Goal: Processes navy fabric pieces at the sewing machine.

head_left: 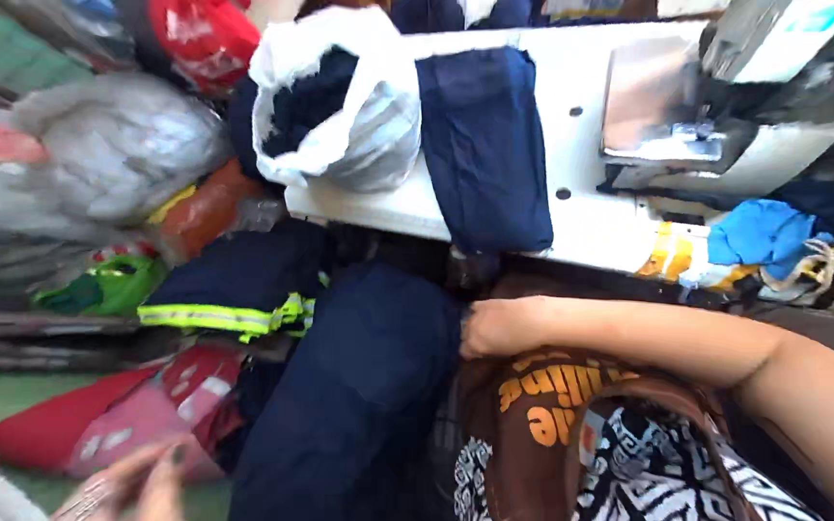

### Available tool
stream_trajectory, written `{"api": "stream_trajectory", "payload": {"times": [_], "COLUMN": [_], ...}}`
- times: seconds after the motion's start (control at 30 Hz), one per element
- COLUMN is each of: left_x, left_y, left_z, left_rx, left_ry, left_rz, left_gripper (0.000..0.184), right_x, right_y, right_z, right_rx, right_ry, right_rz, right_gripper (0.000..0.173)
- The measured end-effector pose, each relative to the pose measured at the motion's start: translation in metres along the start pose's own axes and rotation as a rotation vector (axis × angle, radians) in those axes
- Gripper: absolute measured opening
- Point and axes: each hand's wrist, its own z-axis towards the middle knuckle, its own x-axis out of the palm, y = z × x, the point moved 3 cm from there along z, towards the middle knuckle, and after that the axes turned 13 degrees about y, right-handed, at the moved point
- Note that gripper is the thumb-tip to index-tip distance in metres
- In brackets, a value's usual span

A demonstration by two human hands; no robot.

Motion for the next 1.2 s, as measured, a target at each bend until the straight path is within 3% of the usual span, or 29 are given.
{"api": "stream_trajectory", "payload": {"times": [0.07, 0.13, 0.23, 0.33, 0.4, 0.43, 0.47, 0.53, 0.7, 0.77, 0.83, 0.93, 1.0, 1.07, 1.2], "left_x": [0.022, 0.042, 0.063, 0.084, 0.102, 0.113, 0.124, 0.144, 0.178, 0.186, 0.182, 0.177, 0.185, 0.193, 0.198], "left_y": [-0.031, -0.070, -0.118, -0.147, -0.165, -0.174, -0.182, -0.190, -0.183, -0.176, -0.161, -0.121, -0.101, -0.097, -0.103], "left_z": [0.046, 0.095, 0.177, 0.247, 0.270, 0.276, 0.279, 0.277, 0.247, 0.243, 0.248, 0.279, 0.311, 0.341, 0.362], "left_rx": [0.212, 0.389, 0.449, 0.389, 0.451, 0.512, 0.562, 0.577, 0.487, 0.445, 0.353, 0.085, -0.099, -0.117, -0.030], "left_ry": [0.045, -0.031, -0.155, -0.230, -0.168, -0.169, -0.190, -0.247, -0.388, -0.418, -0.470, -0.567, -0.433, -0.252, -0.091], "left_rz": [-0.003, -0.016, -0.209, -0.193, -0.014, 0.046, 0.088, 0.135, 0.017, -0.131, -0.390, -0.978, -1.459, -1.762, -1.851], "left_gripper": [0.026, 0.021, 0.019, 0.047, 0.071, 0.071, 0.060, 0.021, 0.016, 0.019, 0.036, 0.049, 0.054, 0.060, 0.064], "right_x": [-0.001, -0.011, -0.041, -0.085, -0.121, -0.139, -0.156, -0.187, -0.254, -0.274, -0.284, -0.290, -0.293, -0.299, -0.295], "right_y": [-0.023, -0.040, -0.056, -0.064, -0.069, -0.073, -0.078, -0.088, -0.115, -0.131, -0.153, -0.176, -0.182, -0.181, -0.183], "right_z": [-0.028, -0.054, -0.076, -0.084, -0.083, -0.081, -0.078, -0.068, -0.010, 0.023, 0.055, 0.092, 0.111, 0.126, 0.145], "right_rx": [0.143, 0.252, 0.282, 0.248, 0.220, 0.194, 0.164, 0.128, 0.185, 0.299, 0.373, 0.414, 0.422, 0.450, 0.577], "right_ry": [0.037, 0.053, -0.030, -0.142, -0.226, -0.289, -0.362, -0.495, -0.706, -0.722, -0.720, -0.740, -0.764, -0.748, -0.562], "right_rz": [0.066, 0.111, 0.103, 0.056, 0.028, 0.014, -0.007, -0.049, 0.060, 0.265, 0.457, 0.591, 0.576, 0.517, 0.525], "right_gripper": [0.014, 0.016, 0.016, 0.018, 0.019, 0.019, 0.018, 0.017, 0.020, 0.024, 0.025, 0.026, 0.025, 0.027, 0.039]}}
